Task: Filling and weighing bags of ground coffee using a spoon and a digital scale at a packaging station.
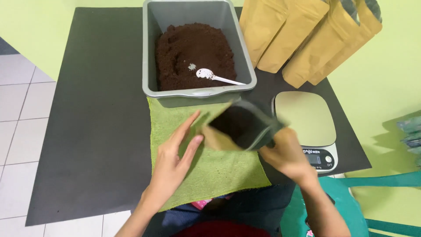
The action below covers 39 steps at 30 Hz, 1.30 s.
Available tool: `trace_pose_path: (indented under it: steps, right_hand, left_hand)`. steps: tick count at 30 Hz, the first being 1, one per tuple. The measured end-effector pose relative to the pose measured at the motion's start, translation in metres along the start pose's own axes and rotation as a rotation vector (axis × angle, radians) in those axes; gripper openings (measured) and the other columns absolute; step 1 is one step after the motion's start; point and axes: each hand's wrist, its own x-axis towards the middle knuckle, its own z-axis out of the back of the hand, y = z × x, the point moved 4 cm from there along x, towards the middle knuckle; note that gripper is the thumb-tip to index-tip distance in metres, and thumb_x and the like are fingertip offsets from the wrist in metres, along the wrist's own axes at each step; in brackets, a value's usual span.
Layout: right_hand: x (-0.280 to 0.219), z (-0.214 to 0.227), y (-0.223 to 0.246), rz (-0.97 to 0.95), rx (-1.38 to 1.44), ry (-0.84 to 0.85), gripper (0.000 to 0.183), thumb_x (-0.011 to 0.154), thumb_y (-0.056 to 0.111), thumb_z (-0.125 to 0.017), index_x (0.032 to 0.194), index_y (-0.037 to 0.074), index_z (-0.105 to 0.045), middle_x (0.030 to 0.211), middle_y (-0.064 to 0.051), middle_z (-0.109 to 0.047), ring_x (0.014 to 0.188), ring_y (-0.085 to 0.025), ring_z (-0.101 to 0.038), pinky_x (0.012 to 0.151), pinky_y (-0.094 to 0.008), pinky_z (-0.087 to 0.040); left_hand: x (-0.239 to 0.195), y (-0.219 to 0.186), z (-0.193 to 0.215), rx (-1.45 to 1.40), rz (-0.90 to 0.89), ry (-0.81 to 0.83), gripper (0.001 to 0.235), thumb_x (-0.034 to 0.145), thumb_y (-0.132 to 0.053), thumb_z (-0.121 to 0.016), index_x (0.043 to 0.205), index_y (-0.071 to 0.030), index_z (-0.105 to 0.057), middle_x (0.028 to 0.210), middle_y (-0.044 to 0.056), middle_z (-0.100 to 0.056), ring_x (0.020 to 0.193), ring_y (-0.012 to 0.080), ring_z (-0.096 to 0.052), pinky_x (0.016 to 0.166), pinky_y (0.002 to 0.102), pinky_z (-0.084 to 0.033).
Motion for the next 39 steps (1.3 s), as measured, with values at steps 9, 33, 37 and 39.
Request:
trace_pose_path:
  steps: [9, 33, 37, 39]
  right_hand:
    - [-0.002, -0.027, -0.013, 0.239, -0.199, -0.255, 0.012, 0.084, 0.001, -0.072, 0.089, 0.007, -0.064, 0.082, -0.008, -0.063, 0.07, -0.027, -0.06, 0.059, -0.036, -0.043]
    - [-0.034, 0.145, -0.082, -0.101, -0.099, -0.693, 0.015, 0.101, 0.004, -0.078, 0.111, -0.005, -0.071, 0.097, -0.02, -0.072, 0.093, -0.03, -0.07, 0.082, -0.042, -0.062]
    - [-0.077, 0.119, -0.068, -0.06, -0.063, -0.875, 0.03, 0.106, -0.012, -0.054, 0.136, -0.01, -0.055, 0.12, -0.026, -0.065, 0.114, -0.033, -0.063, 0.091, -0.046, -0.059]
    - [-0.119, 0.082, -0.093, -0.134, 0.241, -1.211, 0.031, 0.099, 0.016, -0.035, 0.071, 0.009, -0.047, 0.086, -0.017, -0.062, 0.086, -0.03, -0.06, 0.083, -0.04, -0.048]
  left_hand:
    - [-0.008, 0.058, -0.026, 0.196, -0.083, -0.086, 0.03, 0.097, -0.002, -0.059, 0.125, 0.0, -0.068, 0.12, 0.016, -0.074, 0.107, 0.0265, -0.076, 0.097, 0.035, -0.062]
    - [0.119, -0.02, -0.207, -0.019, -0.307, 0.292, 0.036, 0.106, -0.009, -0.055, 0.137, 0.008, -0.054, 0.128, 0.029, -0.064, 0.122, 0.0433, -0.062, 0.1, 0.053, -0.053]
    - [0.069, -0.007, -0.167, 0.011, -0.332, 0.274, 0.029, 0.099, -0.002, -0.063, 0.126, 0.006, -0.057, 0.113, 0.022, -0.059, 0.115, 0.045, -0.062, 0.094, 0.056, -0.054]
    - [0.03, 0.025, -0.15, 0.02, -0.139, 0.422, 0.027, 0.108, -0.013, -0.042, 0.099, -0.007, -0.067, 0.085, 0.003, -0.067, 0.073, 0.0118, -0.064, 0.066, 0.023, -0.058]
